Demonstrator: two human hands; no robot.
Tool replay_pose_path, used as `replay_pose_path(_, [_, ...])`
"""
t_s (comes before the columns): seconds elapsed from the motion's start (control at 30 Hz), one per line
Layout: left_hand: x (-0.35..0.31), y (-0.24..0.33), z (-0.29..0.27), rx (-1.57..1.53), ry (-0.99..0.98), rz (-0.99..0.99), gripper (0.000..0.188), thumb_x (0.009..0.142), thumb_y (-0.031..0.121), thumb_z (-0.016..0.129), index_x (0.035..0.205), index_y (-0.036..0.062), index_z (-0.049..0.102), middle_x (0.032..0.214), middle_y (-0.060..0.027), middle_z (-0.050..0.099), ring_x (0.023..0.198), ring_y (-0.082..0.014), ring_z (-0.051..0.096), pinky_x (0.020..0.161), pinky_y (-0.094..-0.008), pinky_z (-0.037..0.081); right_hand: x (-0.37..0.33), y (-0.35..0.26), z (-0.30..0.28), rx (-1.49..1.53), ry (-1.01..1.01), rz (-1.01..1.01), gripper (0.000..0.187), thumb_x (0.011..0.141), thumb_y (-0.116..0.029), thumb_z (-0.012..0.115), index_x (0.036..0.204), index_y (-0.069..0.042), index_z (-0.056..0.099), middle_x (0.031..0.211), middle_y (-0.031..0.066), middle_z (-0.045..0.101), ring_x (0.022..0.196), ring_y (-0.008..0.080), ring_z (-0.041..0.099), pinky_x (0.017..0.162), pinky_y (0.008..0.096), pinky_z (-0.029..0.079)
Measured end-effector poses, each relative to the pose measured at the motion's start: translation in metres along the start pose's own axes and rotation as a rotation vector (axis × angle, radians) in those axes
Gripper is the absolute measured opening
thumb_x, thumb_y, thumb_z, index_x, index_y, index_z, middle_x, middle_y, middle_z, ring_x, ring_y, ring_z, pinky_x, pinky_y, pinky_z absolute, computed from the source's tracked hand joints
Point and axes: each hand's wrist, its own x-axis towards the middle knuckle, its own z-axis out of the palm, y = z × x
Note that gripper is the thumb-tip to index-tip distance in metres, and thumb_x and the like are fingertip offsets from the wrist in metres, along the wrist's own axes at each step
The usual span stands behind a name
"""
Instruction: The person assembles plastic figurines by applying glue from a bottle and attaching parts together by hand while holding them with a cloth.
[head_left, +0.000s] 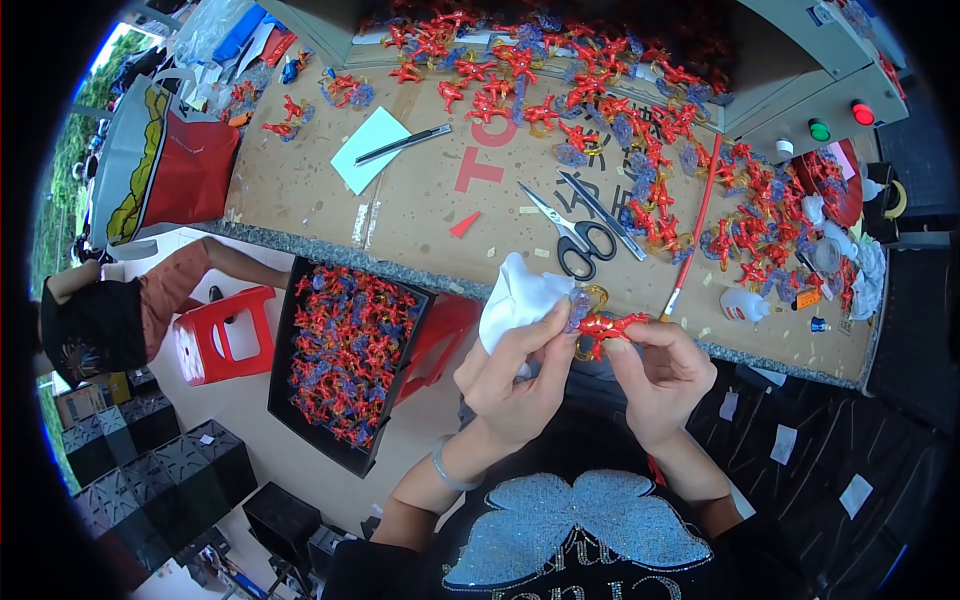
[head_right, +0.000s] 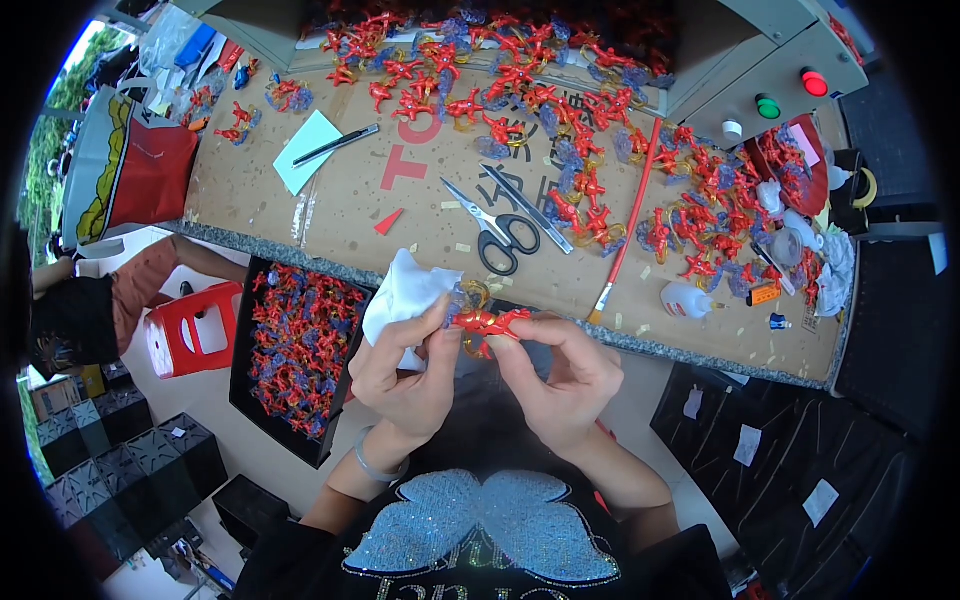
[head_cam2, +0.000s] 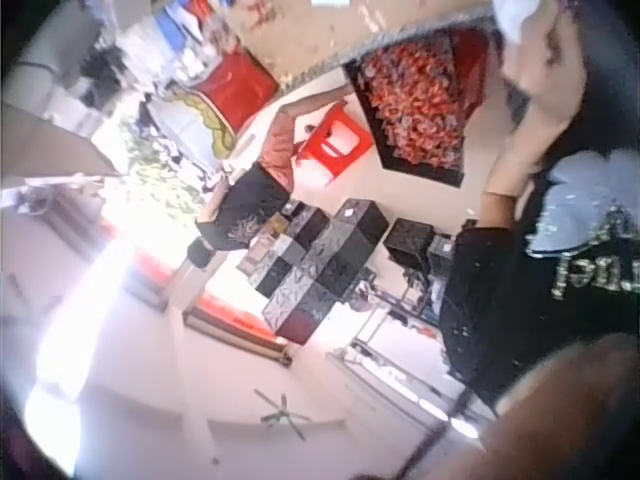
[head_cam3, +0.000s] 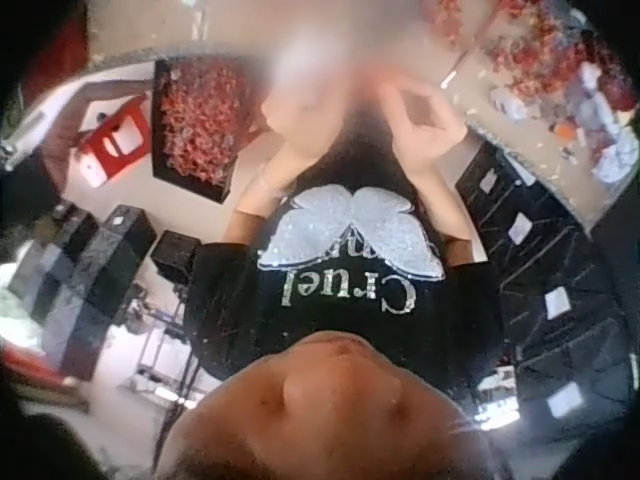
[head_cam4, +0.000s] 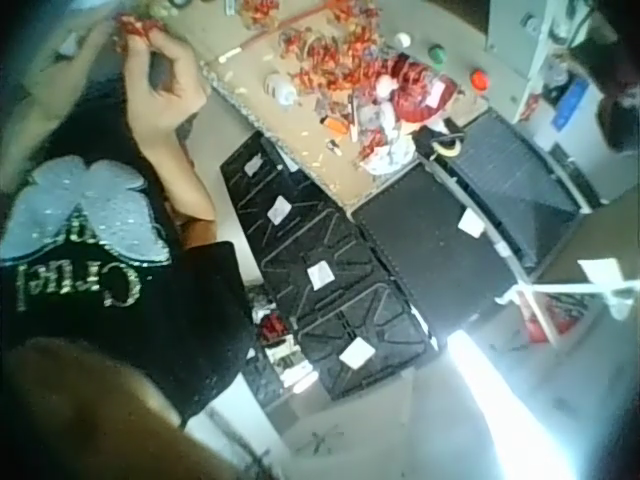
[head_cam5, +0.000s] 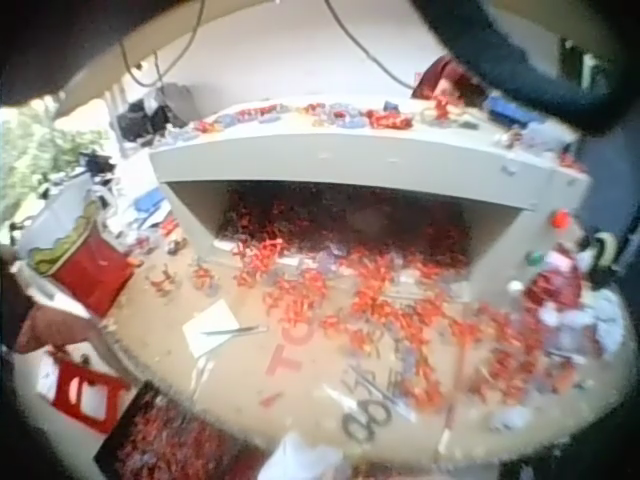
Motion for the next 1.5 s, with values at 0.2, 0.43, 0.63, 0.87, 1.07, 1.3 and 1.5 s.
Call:
replay_pose_path(0.2, [0.001,0.001,-0.001,0.012,0.003,0.005,0.025,0.073,-0.005,0.074,0.098,-0.0024,0.071,0.08,-0.0102,0.068,0.058,-0.0106,0.057,0.053,-0.0216,0.045,0.001,0.0,0.0,-0.016,-0.009,-0.034,0.017,0.076,0.01,0.072,0.092,0.008,0.065,0.085,0.0135,0.068,0.078,0.0144,0.065,0.07,0.0247,0.051])
replay_pose_path(0.43, [0.004,-0.001,-0.004,0.003,0.025,0.013,0.025,0.073,-0.003,0.076,0.097,-0.002,0.071,0.078,-0.0074,0.067,0.059,-0.0095,0.056,0.052,-0.0208,0.044,0.004,0.0,0.001,-0.028,-0.05,-0.04,0.017,0.076,0.008,0.073,0.092,0.007,0.066,0.085,0.0133,0.069,0.079,0.0151,0.066,0.072,0.026,0.052])
replay_pose_path(0.63, [0.0,-0.014,-0.01,-0.249,-0.054,-0.17,0.029,0.092,0.015,0.057,0.113,-0.0045,0.06,0.085,-0.006,0.06,0.066,-0.0071,0.051,0.056,-0.0189,0.039,0.026,0.0,-0.01,-0.052,-0.12,0.077,0.014,0.08,0.002,0.072,0.092,0.006,0.068,0.085,0.0113,0.07,0.079,0.015,0.066,0.073,0.0268,0.052])
replay_pose_path(0.87, [0.024,-0.04,-0.029,-0.784,-0.654,-0.727,0.052,0.095,0.042,0.051,0.119,-0.003,0.057,0.097,-0.005,0.06,0.071,-0.0064,0.046,0.063,-0.0199,0.036,0.079,-0.016,-0.038,-0.221,-0.759,0.259,0.016,0.077,-0.004,0.073,0.092,0.002,0.071,0.082,0.0083,0.071,0.077,0.0127,0.066,0.072,0.027,0.051])
replay_pose_path(1.07, [0.024,-0.031,-0.018,-0.885,-1.007,-0.74,0.053,0.093,0.016,0.059,0.137,-0.0029,0.037,0.111,-0.0054,0.058,0.089,-0.0066,0.053,0.078,-0.0237,0.045,0.094,0.001,-0.033,-0.185,-1.0,0.341,0.014,0.078,-0.007,0.073,0.09,0.0,0.071,0.083,0.0057,0.068,0.077,0.0128,0.063,0.069,0.0275,0.049])
replay_pose_path(1.3, [0.017,-0.029,-0.016,-0.692,-0.859,-0.874,0.045,0.095,0.012,0.054,0.137,0.0014,0.042,0.106,-0.0033,0.06,0.078,-0.0029,0.053,0.066,-0.0173,0.045,0.087,0.007,-0.023,-0.274,-0.883,0.216,0.018,0.079,-0.005,0.07,0.096,0.0,0.069,0.079,0.0061,0.066,0.072,0.0121,0.061,0.067,0.027,0.048])
replay_pose_path(1.5, [0.015,-0.026,-0.01,-0.61,-0.624,-0.796,0.037,0.096,0.008,0.051,0.133,0.0035,0.05,0.101,-0.0022,0.062,0.073,-0.0021,0.052,0.063,-0.0172,0.045,0.038,0.012,-0.025,-0.291,-0.309,-0.08,0.027,0.072,-0.005,0.078,0.097,-0.001,0.067,0.091,0.0096,0.065,0.084,0.0195,0.062,0.072,0.0299,0.05])
